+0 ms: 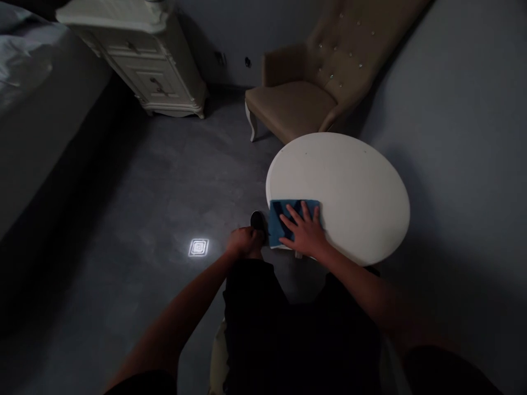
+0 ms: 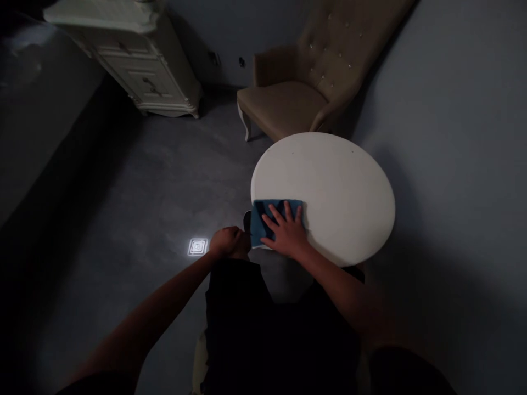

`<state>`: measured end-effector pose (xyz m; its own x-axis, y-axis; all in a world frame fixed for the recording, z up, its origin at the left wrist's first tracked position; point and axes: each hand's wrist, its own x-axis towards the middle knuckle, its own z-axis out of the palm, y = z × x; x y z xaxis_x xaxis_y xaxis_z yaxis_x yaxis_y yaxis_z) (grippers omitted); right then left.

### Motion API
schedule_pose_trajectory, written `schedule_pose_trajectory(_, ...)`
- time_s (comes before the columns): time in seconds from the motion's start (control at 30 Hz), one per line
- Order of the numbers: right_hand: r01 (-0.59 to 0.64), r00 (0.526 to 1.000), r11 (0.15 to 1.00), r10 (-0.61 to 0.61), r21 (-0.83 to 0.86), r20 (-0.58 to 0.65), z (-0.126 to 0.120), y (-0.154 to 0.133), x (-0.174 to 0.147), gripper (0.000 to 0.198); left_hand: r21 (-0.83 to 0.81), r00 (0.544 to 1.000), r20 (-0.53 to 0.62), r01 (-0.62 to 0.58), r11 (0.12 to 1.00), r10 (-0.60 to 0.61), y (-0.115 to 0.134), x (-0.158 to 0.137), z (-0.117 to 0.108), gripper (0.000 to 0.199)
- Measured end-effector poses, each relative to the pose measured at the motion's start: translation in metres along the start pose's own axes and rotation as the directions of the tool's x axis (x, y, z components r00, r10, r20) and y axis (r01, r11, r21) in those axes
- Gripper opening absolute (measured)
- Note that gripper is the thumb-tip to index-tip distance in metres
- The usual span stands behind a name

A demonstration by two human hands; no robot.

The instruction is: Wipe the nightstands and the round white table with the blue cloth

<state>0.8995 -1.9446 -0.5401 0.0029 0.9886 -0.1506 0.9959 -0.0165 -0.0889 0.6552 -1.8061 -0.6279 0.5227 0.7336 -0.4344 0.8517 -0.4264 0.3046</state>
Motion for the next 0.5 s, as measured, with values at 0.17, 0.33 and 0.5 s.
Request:
schedule_pose_trajectory(0.17,0.062,0.996,0.996,-0.057,0.066,-0.073,-0.021,-0.004,0.11,0.079,-0.006,1.0,0.006,0.0,1.0,0.001,0.001,0.001,-0.004,0.061)
schedule_pose_trajectory(0.33,0.035,0.994,0.997,-0.028,0.069,-0.107,-0.044,0.023,0.197,0.072,-0.012,0.998,0.052,0.02,1.0,-0.019,0.007,0.011,-0.009,0.064)
schedule_pose_trajectory(0.5,-0.066,0.987,0.992,0.081,0.107,-0.142,-0.065,0.08,0.269,0.073,0.006,0.995,0.102,0.01,1.0,-0.01,0.009,0.024,-0.012,0.062)
